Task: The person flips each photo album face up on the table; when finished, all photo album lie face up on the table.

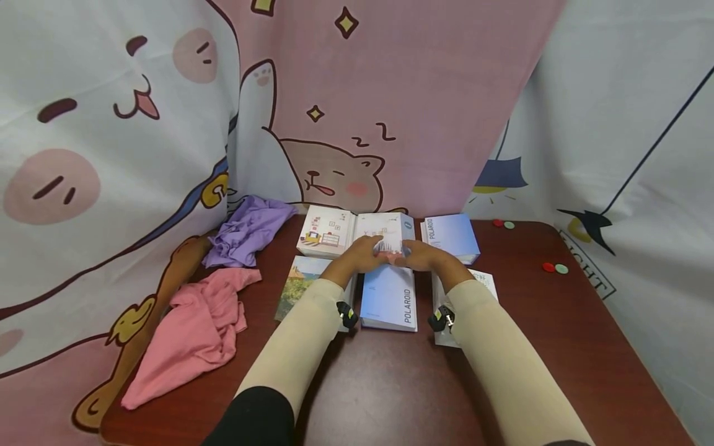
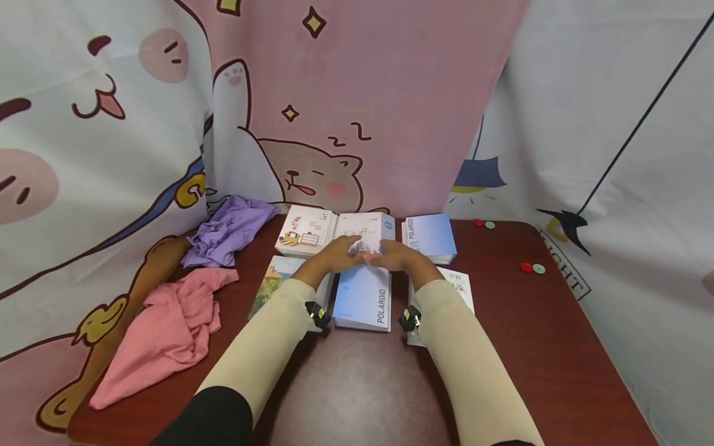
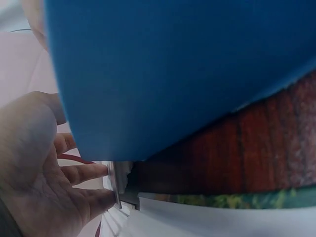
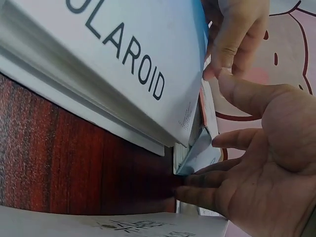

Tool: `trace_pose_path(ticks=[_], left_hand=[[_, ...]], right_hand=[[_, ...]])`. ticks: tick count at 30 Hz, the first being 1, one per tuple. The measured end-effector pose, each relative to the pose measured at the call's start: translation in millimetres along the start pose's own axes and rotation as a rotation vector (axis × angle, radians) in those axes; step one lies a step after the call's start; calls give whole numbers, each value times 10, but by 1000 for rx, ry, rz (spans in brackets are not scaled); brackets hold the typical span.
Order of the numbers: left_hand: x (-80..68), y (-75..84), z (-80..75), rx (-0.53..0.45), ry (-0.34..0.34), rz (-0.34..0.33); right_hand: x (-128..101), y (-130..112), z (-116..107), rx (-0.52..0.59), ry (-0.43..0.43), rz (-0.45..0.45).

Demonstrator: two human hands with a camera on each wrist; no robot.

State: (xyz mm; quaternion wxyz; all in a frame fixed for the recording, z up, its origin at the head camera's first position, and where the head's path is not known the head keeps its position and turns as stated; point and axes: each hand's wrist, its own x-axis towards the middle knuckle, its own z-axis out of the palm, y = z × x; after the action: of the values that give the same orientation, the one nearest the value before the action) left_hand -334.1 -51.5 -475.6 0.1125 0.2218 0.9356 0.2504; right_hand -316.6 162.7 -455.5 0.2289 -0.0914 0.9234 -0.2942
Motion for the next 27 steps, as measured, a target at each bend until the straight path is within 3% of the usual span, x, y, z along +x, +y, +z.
trace_pose_path(ticks=[8, 14, 19, 27], left_hand=[[-35, -2, 3, 5, -18, 6], [-28, -30, 11, -64, -15, 25], [9, -41, 19, -125, -1, 54], [73, 52, -29, -254, 60, 165]], right_hand=[[10, -2, -6, 20, 30, -1], [-30, -30, -84, 52, 168, 10], [-157, -100, -187, 161, 258, -47], [-346, -185, -343, 356, 305, -203]])
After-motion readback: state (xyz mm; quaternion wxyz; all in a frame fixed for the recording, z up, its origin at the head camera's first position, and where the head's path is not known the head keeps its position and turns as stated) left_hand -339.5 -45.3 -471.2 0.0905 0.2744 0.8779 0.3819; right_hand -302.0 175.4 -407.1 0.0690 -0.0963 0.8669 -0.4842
